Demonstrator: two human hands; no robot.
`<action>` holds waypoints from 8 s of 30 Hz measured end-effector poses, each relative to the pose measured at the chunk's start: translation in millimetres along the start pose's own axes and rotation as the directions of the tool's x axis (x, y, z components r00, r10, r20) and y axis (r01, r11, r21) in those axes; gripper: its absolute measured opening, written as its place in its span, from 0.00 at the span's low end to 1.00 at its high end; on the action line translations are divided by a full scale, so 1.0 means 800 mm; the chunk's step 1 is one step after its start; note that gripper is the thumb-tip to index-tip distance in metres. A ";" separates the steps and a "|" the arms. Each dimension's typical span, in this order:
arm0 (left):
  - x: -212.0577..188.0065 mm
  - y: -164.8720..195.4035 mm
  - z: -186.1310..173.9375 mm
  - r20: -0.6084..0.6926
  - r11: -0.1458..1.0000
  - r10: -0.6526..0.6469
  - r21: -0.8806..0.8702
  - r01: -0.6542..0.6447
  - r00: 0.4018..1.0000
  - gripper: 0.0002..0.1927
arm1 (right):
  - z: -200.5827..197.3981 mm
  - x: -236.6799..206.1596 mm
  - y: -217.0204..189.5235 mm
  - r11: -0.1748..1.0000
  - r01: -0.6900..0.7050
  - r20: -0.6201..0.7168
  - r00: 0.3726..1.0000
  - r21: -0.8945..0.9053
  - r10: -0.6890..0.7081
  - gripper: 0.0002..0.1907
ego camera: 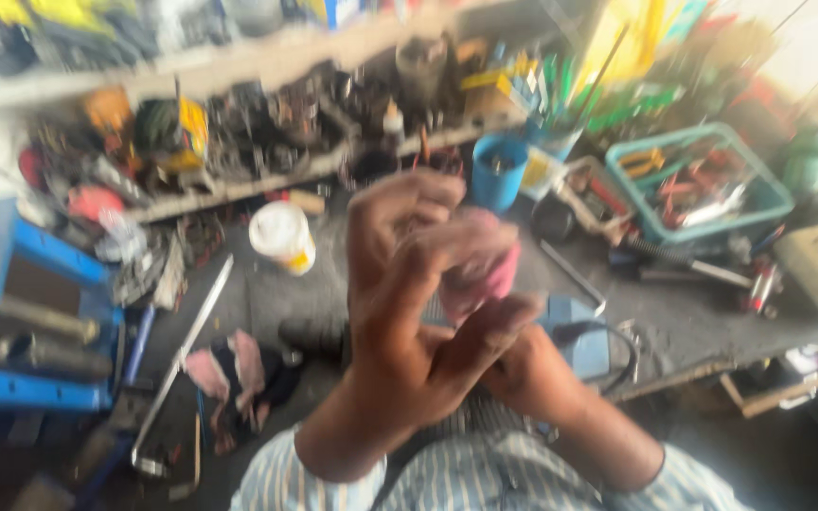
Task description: The person services a blue Dong Cheng rotary hammer on a workbench. They remove the rear housing cover, wipe components with a cloth, apply grease from a container to the mechanism, refit the housing, and tighten screws using a hex key.
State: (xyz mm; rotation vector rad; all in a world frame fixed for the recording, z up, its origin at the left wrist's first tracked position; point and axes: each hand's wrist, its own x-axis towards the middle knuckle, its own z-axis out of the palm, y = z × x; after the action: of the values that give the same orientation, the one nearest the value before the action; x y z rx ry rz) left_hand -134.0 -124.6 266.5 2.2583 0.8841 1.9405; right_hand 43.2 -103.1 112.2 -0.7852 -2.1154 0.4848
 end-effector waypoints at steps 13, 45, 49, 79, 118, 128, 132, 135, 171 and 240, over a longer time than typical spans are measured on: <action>0.027 -0.027 -0.007 0.378 0.289 -0.121 -0.871 0.397 0.918 0.13 | 0.010 0.009 -0.025 0.927 -0.375 -0.030 0.926 0.023 0.376 0.10; 0.019 -0.003 0.011 0.045 0.859 -0.252 -0.450 0.245 0.967 0.16 | 0.021 -0.019 0.020 0.905 -0.413 0.078 0.910 0.102 0.406 0.17; -0.003 -0.015 -0.003 0.502 0.240 -0.494 -0.706 0.666 0.710 0.22 | 0.021 -0.007 0.007 0.929 -0.353 0.015 0.935 0.109 0.353 0.21; 0.020 -0.040 0.020 0.296 0.284 -0.059 -0.911 0.300 0.953 0.26 | 0.015 0.003 -0.007 0.782 -0.436 0.039 0.882 0.445 0.470 0.30; 0.024 -0.071 0.023 0.428 0.315 0.027 -0.861 0.399 0.903 0.08 | 0.004 0.032 -0.041 0.920 -0.013 -0.098 0.995 -0.392 -0.028 0.19; 0.059 -0.045 0.012 0.557 0.028 0.251 -0.822 0.569 0.792 0.04 | -0.002 0.034 -0.012 0.946 -0.290 0.052 0.952 -0.144 0.300 0.23; 0.048 -0.020 0.009 0.362 0.787 -0.064 -0.555 0.270 0.930 0.08 | -0.012 0.049 -0.034 0.858 -0.465 -0.022 0.881 -0.219 0.472 0.25; 0.046 -0.009 0.011 0.229 0.877 -0.057 -0.454 0.158 0.972 0.05 | -0.021 0.057 -0.048 0.915 -0.345 0.028 0.933 -0.211 0.359 0.23; 0.008 -0.020 0.034 0.116 0.942 -0.088 -0.313 0.121 0.989 0.12 | -0.013 0.046 -0.027 0.891 -0.437 -0.011 0.899 -0.123 0.439 0.20; -0.022 -0.009 0.030 0.154 0.810 -0.246 -0.510 0.291 0.957 0.06 | -0.019 0.048 -0.060 0.903 -0.423 0.062 0.902 -0.079 0.428 0.14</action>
State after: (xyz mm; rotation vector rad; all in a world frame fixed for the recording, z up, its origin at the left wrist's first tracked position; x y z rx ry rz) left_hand -115.9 -118.2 242.7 1.7669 0.5297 1.6854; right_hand 19.6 -111.2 170.1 -1.2976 -2.0361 0.6894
